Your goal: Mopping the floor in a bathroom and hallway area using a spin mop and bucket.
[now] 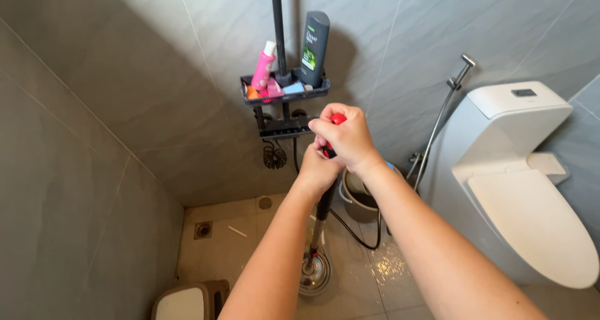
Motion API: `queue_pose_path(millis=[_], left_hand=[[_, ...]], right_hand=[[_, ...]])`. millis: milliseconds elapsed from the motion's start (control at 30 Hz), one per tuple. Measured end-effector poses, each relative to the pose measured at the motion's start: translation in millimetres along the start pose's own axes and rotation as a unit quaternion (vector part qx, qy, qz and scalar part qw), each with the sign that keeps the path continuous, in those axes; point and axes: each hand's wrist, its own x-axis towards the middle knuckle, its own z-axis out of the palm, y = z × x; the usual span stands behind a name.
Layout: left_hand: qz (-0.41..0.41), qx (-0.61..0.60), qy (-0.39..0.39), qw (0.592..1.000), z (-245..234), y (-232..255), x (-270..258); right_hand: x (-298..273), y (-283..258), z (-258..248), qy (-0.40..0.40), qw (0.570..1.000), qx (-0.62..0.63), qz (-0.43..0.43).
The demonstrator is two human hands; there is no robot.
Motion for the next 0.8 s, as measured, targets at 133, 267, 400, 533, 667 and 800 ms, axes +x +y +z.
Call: queue_pose_path(millis=[133,267,400,533,667,800], left_hand=[[0.005,-0.013,-0.023,1.0,9.1,-0.3,-8.4],[-0.005,0.04,-0.005,0.999,18.7,10.8,-17.7],[0.016,0.096,0.026,0.995,21.8,29.0,-13.0],[0.088,0.123,0.015,0.988,20.8,71.4,15.0],[0.046,0.113,0.021,0.992,12.6,85.5,2.2],[0.0,0.041,0.029,0.999,-1.0,77.4,-25.2]], right_hand=[[-8.1,-4.0,-8.9,-0.005,1.0,-0.011,0.007],[-18.6,-9.2,-9.4,0.019,1.0,-0.007,-0.011],[-14.7,-21.9,-1.8,0.039,0.996,-0.069,-0.045],[11.3,-68.6,13.4,0.038,0.991,-0.064,-0.109],[12.2,-71.9,25.9,0.024,0.995,-0.068,-0.062],[-1.2,-52.6,37.2,0.002,0.997,-0.039,-0.063]])
